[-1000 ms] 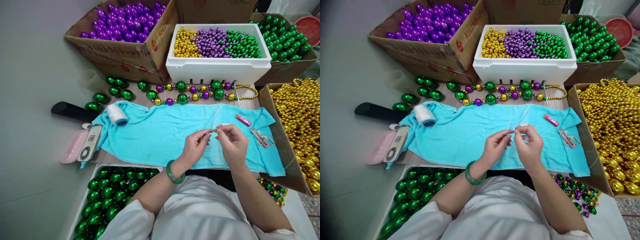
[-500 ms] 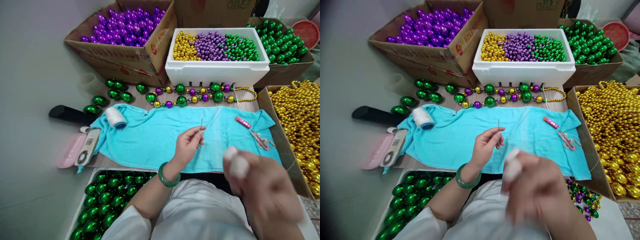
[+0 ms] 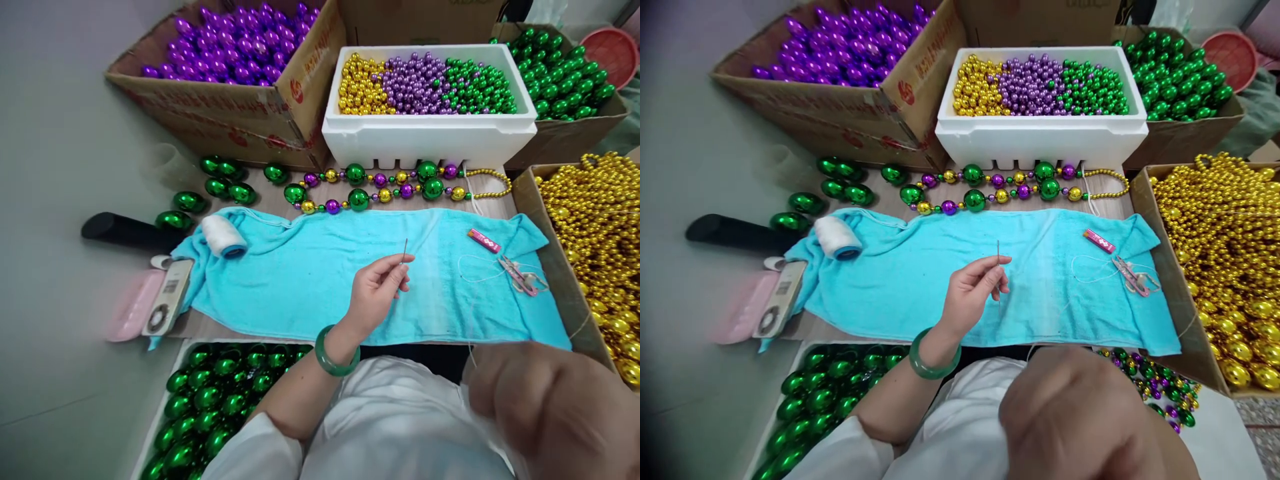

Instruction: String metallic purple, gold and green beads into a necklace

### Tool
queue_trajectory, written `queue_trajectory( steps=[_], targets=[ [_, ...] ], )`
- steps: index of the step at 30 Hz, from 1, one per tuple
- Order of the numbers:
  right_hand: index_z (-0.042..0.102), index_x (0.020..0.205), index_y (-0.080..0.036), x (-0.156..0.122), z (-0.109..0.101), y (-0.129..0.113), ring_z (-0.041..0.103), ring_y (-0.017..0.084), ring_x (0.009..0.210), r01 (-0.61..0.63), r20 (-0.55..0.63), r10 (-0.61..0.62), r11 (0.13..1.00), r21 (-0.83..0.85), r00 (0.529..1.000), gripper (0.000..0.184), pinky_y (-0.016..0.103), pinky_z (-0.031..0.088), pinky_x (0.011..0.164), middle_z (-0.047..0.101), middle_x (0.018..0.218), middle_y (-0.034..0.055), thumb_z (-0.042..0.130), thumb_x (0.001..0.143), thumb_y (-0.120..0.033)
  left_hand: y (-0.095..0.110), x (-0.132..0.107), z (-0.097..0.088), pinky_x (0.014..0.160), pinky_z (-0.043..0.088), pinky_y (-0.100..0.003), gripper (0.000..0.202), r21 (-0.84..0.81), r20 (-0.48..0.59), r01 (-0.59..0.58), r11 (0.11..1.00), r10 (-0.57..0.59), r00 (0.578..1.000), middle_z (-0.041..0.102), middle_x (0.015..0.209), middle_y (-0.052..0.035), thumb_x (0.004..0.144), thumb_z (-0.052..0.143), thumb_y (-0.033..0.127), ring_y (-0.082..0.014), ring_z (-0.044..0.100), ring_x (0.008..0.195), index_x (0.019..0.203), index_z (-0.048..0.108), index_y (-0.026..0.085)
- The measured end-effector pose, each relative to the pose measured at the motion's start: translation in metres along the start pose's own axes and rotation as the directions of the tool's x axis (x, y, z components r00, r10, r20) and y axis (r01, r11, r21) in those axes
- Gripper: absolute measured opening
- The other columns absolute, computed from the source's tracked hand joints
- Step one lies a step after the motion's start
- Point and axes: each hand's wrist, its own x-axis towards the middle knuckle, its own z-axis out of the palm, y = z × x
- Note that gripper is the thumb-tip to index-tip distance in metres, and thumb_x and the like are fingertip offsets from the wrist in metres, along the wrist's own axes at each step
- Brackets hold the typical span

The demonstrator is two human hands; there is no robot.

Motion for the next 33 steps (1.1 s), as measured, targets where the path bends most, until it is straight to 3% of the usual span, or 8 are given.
queue_trajectory(
  steps=[2, 3, 5, 8, 11, 14, 22, 33],
  targets=[
    [0.075, 0.071, -0.034, 0.021, -0.004, 0.017, 0.052, 0.014, 0.046, -0.047, -0.064, 0.043, 0.997, -0.058, 0.997, 0.011, 0.028, 0.042, 0.046, 0.060, 0.052, -0.0002, 0.070, 0.080, -0.038, -0.003, -0.002, 0.002, 0.047, 0.045, -0.017, 0.030, -0.003, 0.022, 0.003, 1.000, -0.003, 1.000, 0.064, 0.067, -0.0017, 0.083, 0.064, 0.034, -0.0090, 0.060, 0.057, 0.103, 0.072, 0.013],
    [0.076, 0.076, -0.033, 0.032, -0.005, 0.027, 0.052, 0.013, 0.047, -0.107, -0.186, 0.086, 0.989, -0.106, 0.979, 0.008, 0.027, 0.042, 0.046, 0.063, 0.057, -0.0005, 0.070, 0.081, -0.033, -0.004, -0.003, 0.003, 0.048, 0.045, -0.017, 0.030, -0.006, 0.032, 0.004, 1.000, -0.003, 0.999, 0.064, 0.067, -0.0019, 0.083, 0.064, 0.034, -0.0091, 0.060, 0.058, 0.103, 0.072, 0.014],
    [0.077, 0.079, -0.029, 0.050, -0.003, 0.051, 0.047, 0.011, 0.046, -0.196, -0.423, 0.116, 0.969, -0.151, 0.899, 0.005, 0.026, 0.039, 0.045, 0.063, 0.059, -0.0014, 0.071, 0.079, -0.029, -0.007, -0.004, 0.005, 0.048, 0.045, -0.017, 0.031, -0.013, 0.043, 0.004, 1.000, -0.004, 0.999, 0.065, 0.068, -0.0020, 0.083, 0.064, 0.035, -0.0089, 0.059, 0.058, 0.104, 0.072, 0.014],
    [0.073, 0.076, -0.023, 0.063, 0.003, 0.080, 0.046, 0.010, 0.048, -0.229, -0.575, 0.122, 0.966, -0.117, 0.809, 0.006, 0.025, 0.038, 0.045, 0.057, 0.057, -0.0025, 0.070, 0.077, -0.028, -0.010, -0.005, 0.006, 0.048, 0.046, -0.018, 0.033, -0.013, 0.050, 0.018, 1.000, -0.017, 0.999, 0.064, 0.068, -0.0023, 0.083, 0.064, 0.038, -0.0091, 0.059, 0.057, 0.105, 0.072, 0.015],
    [0.069, 0.073, -0.020, 0.066, 0.006, 0.095, 0.059, 0.014, 0.069, -0.207, -0.592, 0.109, 0.973, -0.099, 0.798, 0.007, 0.024, 0.043, 0.050, 0.061, 0.074, 0.0019, 0.069, 0.077, -0.026, -0.012, -0.004, 0.006, 0.047, 0.045, -0.018, 0.034, -0.005, 0.049, 0.034, 0.999, -0.034, 0.998, 0.064, 0.067, -0.0023, 0.083, 0.064, 0.038, -0.0092, 0.058, 0.057, 0.105, 0.072, 0.014],
    [0.068, 0.076, -0.019, 0.066, 0.006, 0.101, 0.062, 0.019, 0.088, -0.184, -0.573, 0.104, 0.980, -0.082, 0.813, 0.007, 0.026, 0.049, 0.056, 0.063, 0.092, 0.0061, 0.068, 0.077, -0.026, -0.016, -0.003, 0.006, 0.046, 0.045, -0.018, 0.034, -0.010, 0.054, 0.042, 0.999, -0.041, 0.998, 0.063, 0.066, -0.0019, 0.083, 0.064, 0.038, -0.0089, 0.058, 0.056, 0.105, 0.072, 0.014],
    [0.066, 0.079, -0.020, 0.065, 0.010, 0.119, 0.065, 0.018, 0.087, -0.157, -0.571, 0.002, 0.963, -0.221, 0.821, 0.003, 0.033, 0.052, 0.076, 0.068, 0.087, 0.0038, 0.063, 0.081, -0.021, -0.028, 0.000, 0.009, 0.046, 0.043, -0.018, 0.035, -0.022, 0.056, 0.050, 0.999, -0.049, 0.997, 0.063, 0.067, -0.0022, 0.084, 0.063, 0.039, -0.0077, 0.055, 0.055, 0.104, 0.071, 0.011],
    [0.063, 0.076, -0.020, 0.066, 0.009, 0.122, 0.064, 0.017, 0.080, -0.154, -0.570, -0.056, 0.937, -0.313, 0.820, 0.005, 0.031, 0.051, 0.071, 0.068, 0.084, 0.0026, 0.061, 0.080, -0.018, -0.030, 0.000, 0.009, 0.047, 0.043, -0.018, 0.037, -0.004, 0.045, 0.051, 0.999, -0.050, 0.998, 0.063, 0.065, -0.0019, 0.083, 0.064, 0.040, -0.0083, 0.055, 0.055, 0.104, 0.071, 0.010]
  ],
)
